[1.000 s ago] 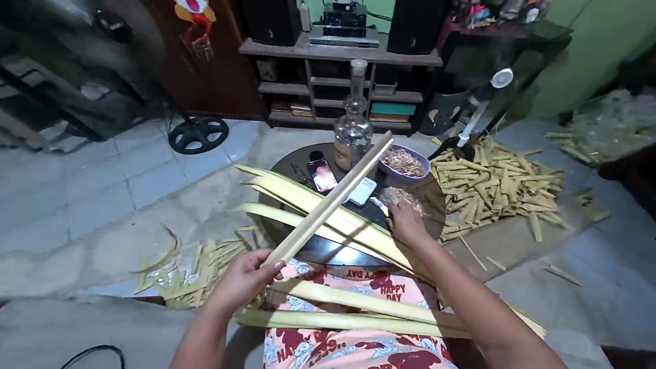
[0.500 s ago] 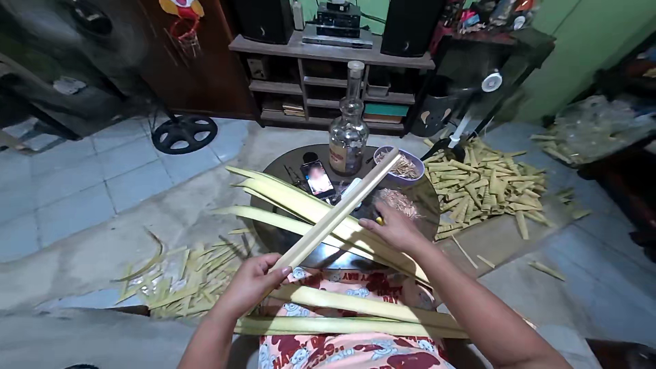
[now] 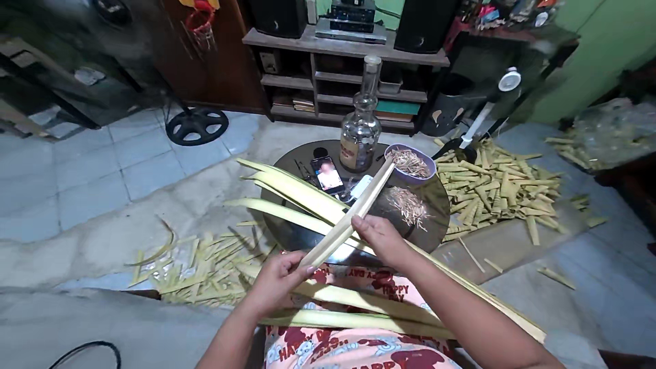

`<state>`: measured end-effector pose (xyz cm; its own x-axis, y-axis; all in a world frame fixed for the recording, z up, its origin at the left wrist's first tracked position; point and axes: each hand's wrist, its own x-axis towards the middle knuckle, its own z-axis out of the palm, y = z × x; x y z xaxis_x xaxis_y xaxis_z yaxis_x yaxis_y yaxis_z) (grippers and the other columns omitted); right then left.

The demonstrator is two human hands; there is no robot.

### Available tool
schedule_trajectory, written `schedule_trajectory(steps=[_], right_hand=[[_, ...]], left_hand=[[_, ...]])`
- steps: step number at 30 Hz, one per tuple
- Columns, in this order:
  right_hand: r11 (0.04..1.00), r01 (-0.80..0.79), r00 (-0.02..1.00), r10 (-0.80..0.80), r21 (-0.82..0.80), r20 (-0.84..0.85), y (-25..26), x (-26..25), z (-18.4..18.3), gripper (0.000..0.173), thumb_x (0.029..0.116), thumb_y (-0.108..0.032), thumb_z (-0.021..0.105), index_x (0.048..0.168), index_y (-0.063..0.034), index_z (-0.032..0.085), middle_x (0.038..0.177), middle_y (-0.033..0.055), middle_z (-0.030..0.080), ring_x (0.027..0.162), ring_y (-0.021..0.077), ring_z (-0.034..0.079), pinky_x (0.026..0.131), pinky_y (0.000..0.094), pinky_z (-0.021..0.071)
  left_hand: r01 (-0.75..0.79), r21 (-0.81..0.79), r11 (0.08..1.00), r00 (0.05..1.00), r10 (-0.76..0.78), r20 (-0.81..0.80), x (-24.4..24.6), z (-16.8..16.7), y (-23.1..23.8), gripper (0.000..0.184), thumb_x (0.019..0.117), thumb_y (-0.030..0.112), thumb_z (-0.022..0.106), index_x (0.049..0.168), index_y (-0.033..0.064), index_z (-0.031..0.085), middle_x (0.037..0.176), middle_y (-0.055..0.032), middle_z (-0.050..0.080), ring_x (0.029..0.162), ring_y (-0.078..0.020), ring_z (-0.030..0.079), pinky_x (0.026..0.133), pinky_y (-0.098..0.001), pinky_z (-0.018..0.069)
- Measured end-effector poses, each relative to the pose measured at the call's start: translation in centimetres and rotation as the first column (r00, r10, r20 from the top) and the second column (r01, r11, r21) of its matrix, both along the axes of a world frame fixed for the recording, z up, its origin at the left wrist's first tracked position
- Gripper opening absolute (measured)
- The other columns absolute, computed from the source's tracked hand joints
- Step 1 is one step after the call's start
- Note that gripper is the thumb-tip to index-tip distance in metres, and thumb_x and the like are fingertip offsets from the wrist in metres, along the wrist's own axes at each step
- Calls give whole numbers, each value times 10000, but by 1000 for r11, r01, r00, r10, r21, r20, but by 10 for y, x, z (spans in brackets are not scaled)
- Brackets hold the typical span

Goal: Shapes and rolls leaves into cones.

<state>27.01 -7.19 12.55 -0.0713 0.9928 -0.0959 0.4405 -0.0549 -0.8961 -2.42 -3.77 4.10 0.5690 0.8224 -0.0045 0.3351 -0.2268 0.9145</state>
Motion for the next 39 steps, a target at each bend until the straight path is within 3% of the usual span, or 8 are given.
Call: schedule_trajectory(steps=[5,8,14,22,26,28,31,39], right_hand=[[996,-37,999,40,76,-28,-11,-1,-9,574,1049,-570,402,857,-76,624,703,-7,524,653,92,524,643,341,477],[975,-217,962,220,37,-160,-30,-5,-22,496,1064,-512,419,931,-87,637,726,-13,535,637,73,522,596,297,472],[857,-512,779,489,-51,393,-41,-35,-20,592,1016,-659,392,942,-162,703,816,37,683,810,216,692,758,548,557],[874,-485,667,372,-2,645,-42,-24,-26,571,1009,-642,439,917,-137,689,817,70,689,824,272,704,743,551,564],[830,-557,564,408,-34,718,-12,-78,-48,814,808,-777,638,1171,-48,657,1009,168,704,964,374,695,810,604,560],[860,-504,586,411,-83,698,-1,-84,-33,900,739,-724,758,1275,-22,587,1105,219,671,1027,423,664,826,630,544],[967,-232,746,247,-106,618,14,-35,-10,569,907,-404,718,1309,-20,594,1220,260,642,1157,454,617,915,671,500],[992,108,717,-34,-62,696,18,102,-90,452,1049,-319,517,1441,-96,550,1371,254,561,1278,426,551,1069,604,448]], left_hand=[[15,119,993,996,-5,-84,-2,-6,2,175,986,349,649,919,214,737,816,79,689,744,-70,652,700,-308,563],[9,267,964,985,38,-169,-11,-5,6,155,999,270,607,994,268,762,954,113,729,902,-45,686,845,-320,587],[59,789,612,902,306,-304,-26,8,36,182,948,161,588,974,266,735,888,89,721,897,-113,677,943,-415,482],[-501,715,487,495,839,-225,-149,60,41,322,1038,204,478,1095,-30,692,1039,-303,684,991,-511,658,833,-722,475],[-632,651,421,488,868,-89,-133,94,29,523,1025,434,535,992,-78,635,957,-269,643,888,-382,632,806,-589,480],[-606,649,461,593,805,-19,-137,89,28,515,997,475,598,1020,-36,662,947,-195,670,841,-255,654,790,-493,536],[-500,516,695,803,595,-23,-131,80,13,320,953,375,703,1051,70,714,910,-43,709,781,-107,687,738,-349,605],[-50,215,975,982,88,-170,-29,35,-1,365,1032,408,556,793,180,709,752,57,666,708,-77,645,670,-316,558]])
